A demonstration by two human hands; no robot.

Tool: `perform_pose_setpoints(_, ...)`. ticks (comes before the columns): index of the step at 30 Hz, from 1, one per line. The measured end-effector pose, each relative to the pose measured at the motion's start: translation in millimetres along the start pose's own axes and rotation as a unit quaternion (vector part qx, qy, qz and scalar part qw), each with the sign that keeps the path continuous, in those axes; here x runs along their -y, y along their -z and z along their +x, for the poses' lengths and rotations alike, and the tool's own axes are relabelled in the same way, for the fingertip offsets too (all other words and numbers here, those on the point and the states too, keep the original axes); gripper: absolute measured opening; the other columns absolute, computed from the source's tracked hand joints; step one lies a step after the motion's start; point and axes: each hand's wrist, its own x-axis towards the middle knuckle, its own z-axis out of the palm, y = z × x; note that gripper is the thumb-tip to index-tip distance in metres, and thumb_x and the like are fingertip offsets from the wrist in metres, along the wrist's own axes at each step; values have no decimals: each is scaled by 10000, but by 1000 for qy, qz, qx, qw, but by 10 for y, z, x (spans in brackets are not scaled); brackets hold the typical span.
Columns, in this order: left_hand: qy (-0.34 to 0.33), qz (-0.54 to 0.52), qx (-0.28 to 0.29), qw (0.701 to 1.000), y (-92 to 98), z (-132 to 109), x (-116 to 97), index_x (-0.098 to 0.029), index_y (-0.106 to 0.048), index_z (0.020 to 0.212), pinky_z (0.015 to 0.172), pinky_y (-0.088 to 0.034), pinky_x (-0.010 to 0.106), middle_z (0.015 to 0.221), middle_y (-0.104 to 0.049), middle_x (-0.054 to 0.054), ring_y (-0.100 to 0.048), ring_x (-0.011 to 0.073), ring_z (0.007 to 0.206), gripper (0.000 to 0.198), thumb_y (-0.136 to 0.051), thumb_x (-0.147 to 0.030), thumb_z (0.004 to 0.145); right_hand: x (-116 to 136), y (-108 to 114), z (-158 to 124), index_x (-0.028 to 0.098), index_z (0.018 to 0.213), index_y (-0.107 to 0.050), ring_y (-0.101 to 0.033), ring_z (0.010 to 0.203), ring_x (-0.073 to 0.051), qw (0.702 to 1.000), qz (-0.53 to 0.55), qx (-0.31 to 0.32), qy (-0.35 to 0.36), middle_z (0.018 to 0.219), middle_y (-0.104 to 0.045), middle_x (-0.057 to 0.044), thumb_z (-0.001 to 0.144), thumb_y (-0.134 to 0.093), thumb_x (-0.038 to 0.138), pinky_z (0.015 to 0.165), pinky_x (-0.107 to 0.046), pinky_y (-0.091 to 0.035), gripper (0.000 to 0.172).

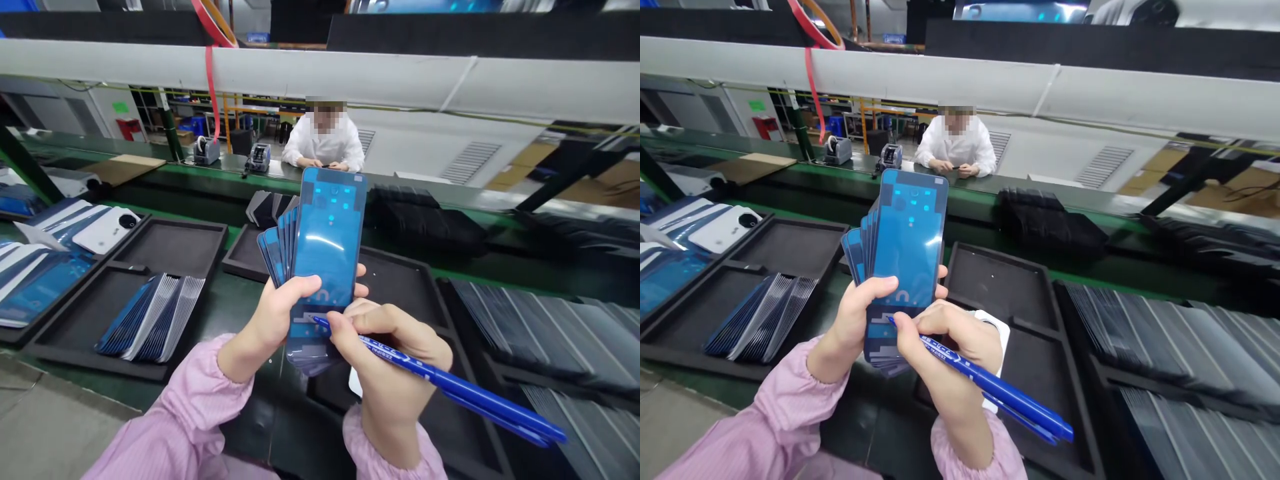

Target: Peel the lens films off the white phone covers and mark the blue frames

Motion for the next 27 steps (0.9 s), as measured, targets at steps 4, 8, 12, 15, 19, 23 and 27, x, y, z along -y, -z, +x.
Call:
perform_pose_setpoints(4,-2,-2,-4,1000,-1,-5,8,-107,-766,1144,979,-613,502,1207,-778,168,-747,402,1114,428,-708,-339,789,19,1,16,204,689,-601,-585,493,-93,999,-40,10,23,612,-636,68,842,-810,61,522,-211,-507,296)
perform_pose_setpoints(8,-11,-8,-7,1000,2,-9,17,-118,-787,1119,944,-626,460,1168,-794,141,-765,367,1064,394,-704,-326,795,27,10,22,205,690,-603,-592,505,-98,998,-51,22,33,615,-641,63,846,-804,64,538,-225,-506,291)
perform_pose_setpoints(12,-13,-14,-8,1000,5,-2,19,-121,-789,1122,933,-625,468,1172,-793,142,-766,380,1057,415,-726,-328,768,17,4,14,206,664,-596,-555,474,-104,997,-66,21,23,579,-604,56,852,-798,90,508,-244,-483,300)
perform_pose_setpoints(15,-3,-17,6,1000,18,6,18,-112,-791,1111,957,-611,485,1183,-788,158,-753,405,1096,425,-735,-346,761,14,11,27,205,662,-590,-557,475,-108,1000,1,13,-7,563,-587,55,877,-801,129,509,-247,-480,310)
perform_pose_setpoints(19,22,-18,25,999,45,13,17,-104,-773,1174,923,-613,458,1242,-769,179,-740,405,1133,477,-732,-383,788,1,84,119,210,794,-642,-464,359,-95,985,154,-67,-47,488,-535,80,957,-804,357,422,-230,-397,273)
perform_pose_setpoints(23,49,-12,48,998,85,38,26,-102,-768,1183,861,-618,402,1292,-745,197,-748,384,1110,486,-772,-367,776,-93,189,245,190,862,-726,-559,402,-134,973,98,-204,-34,540,-597,36,935,-782,568,418,-242,-396,389)
perform_pose_setpoints(27,112,27,100,988,108,50,97,-94,-775,1160,882,-612,450,1166,-777,204,-770,371,996,535,-856,-382,716,-168,272,293,201,960,-789,-669,546,-169,971,70,-201,-112,770,-736,-38,790,-916,532,438,-253,-475,393)
